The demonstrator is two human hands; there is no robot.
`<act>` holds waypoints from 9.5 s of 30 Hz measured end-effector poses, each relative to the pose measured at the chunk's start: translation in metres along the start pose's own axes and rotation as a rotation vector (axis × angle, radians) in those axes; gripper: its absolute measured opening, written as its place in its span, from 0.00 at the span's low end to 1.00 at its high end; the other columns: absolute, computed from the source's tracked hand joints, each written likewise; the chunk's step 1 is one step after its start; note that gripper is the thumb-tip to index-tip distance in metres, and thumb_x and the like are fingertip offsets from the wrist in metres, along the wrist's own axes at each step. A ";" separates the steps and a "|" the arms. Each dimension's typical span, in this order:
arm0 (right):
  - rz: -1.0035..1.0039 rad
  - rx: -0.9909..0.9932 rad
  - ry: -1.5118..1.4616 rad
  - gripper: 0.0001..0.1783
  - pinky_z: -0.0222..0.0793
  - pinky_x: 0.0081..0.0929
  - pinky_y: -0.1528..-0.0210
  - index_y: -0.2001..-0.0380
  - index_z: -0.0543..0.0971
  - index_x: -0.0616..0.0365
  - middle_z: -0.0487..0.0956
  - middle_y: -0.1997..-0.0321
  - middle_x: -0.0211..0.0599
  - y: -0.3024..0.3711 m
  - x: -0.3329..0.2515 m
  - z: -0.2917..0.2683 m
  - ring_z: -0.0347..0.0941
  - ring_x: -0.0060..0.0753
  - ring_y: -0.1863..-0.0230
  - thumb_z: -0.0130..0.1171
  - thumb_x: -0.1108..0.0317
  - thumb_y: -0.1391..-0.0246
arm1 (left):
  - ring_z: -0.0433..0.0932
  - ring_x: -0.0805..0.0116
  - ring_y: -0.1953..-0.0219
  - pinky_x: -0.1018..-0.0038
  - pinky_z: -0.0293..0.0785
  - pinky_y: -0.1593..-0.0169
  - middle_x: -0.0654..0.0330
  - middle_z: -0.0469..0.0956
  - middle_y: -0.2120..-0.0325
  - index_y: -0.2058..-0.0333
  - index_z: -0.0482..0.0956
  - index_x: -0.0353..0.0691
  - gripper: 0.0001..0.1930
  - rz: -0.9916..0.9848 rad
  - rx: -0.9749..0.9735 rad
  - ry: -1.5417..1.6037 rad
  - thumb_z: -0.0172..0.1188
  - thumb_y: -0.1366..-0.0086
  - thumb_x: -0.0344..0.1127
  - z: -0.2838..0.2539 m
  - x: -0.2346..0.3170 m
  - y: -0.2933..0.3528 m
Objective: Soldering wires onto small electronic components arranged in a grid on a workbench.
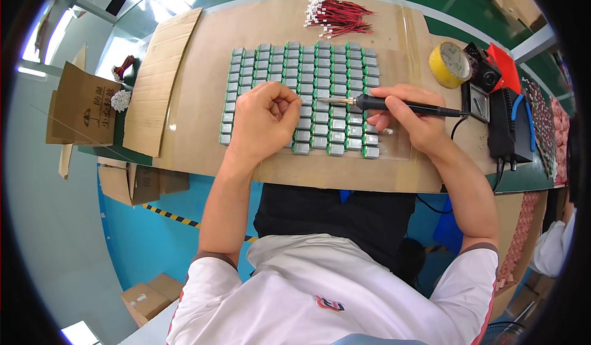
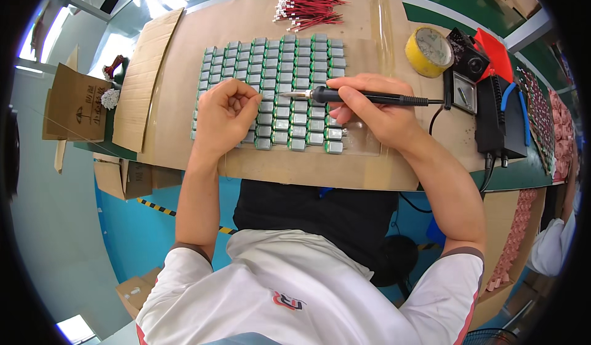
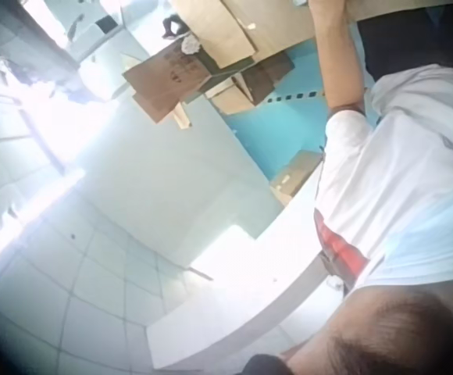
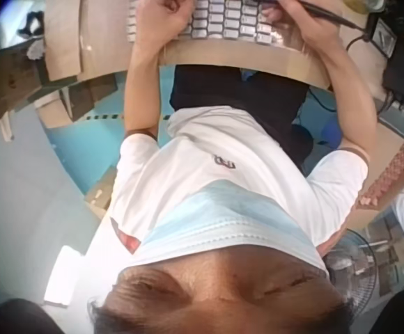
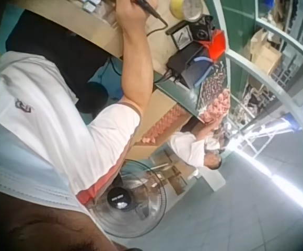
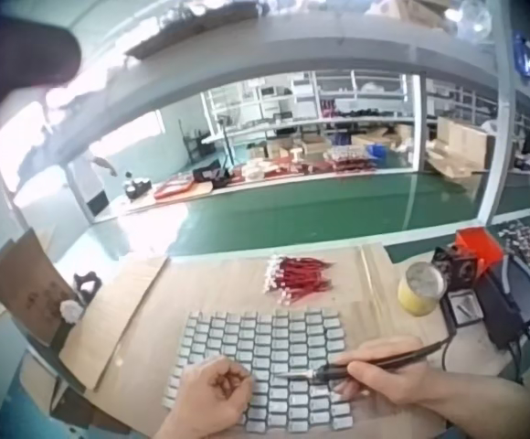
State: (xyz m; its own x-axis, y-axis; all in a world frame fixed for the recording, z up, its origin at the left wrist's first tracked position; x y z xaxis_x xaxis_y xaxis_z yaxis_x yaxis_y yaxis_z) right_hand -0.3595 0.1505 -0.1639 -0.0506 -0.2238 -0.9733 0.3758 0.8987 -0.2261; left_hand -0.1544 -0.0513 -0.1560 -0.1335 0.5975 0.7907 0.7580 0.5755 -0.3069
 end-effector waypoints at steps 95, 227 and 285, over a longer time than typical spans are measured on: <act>-0.052 -0.045 0.016 0.10 0.82 0.23 0.64 0.55 0.84 0.70 0.84 0.67 0.41 -0.001 -0.005 0.002 0.84 0.26 0.70 0.55 0.80 0.34 | 0.69 0.78 0.80 0.79 0.67 0.74 0.64 0.76 0.79 0.72 0.84 0.34 0.04 0.084 -0.066 -0.087 0.71 0.45 0.23 0.001 0.003 0.002; -0.107 -0.049 0.040 0.10 0.81 0.20 0.68 0.55 0.85 0.68 0.85 0.69 0.39 0.015 -0.001 0.007 0.84 0.24 0.71 0.59 0.78 0.36 | 0.64 0.86 0.79 0.83 0.59 0.75 0.70 0.74 0.81 0.75 0.81 0.32 0.03 -0.006 -0.112 0.004 0.67 0.45 0.21 -0.006 0.006 0.014; -0.089 -0.028 0.010 0.11 0.83 0.22 0.63 0.53 0.84 0.68 0.83 0.68 0.38 0.022 -0.006 0.007 0.84 0.23 0.70 0.57 0.75 0.33 | 0.73 0.85 0.81 0.86 0.64 0.81 0.62 0.85 0.73 0.65 0.86 0.31 0.02 -0.097 0.233 0.168 0.68 0.36 0.22 0.001 0.024 0.034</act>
State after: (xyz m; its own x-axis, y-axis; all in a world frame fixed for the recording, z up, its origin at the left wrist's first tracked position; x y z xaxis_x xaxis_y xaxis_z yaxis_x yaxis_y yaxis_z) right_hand -0.3447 0.1693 -0.1624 -0.0919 -0.2993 -0.9497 0.3430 0.8859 -0.3123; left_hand -0.1323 -0.0166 -0.1477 -0.0762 0.4441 0.8927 0.5776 0.7495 -0.3235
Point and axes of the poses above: each hand's wrist, its own y-axis away from the middle knuckle, its own z-axis out of the palm, x = y × z, the point moved 1 cm from there along -y, towards the middle knuckle
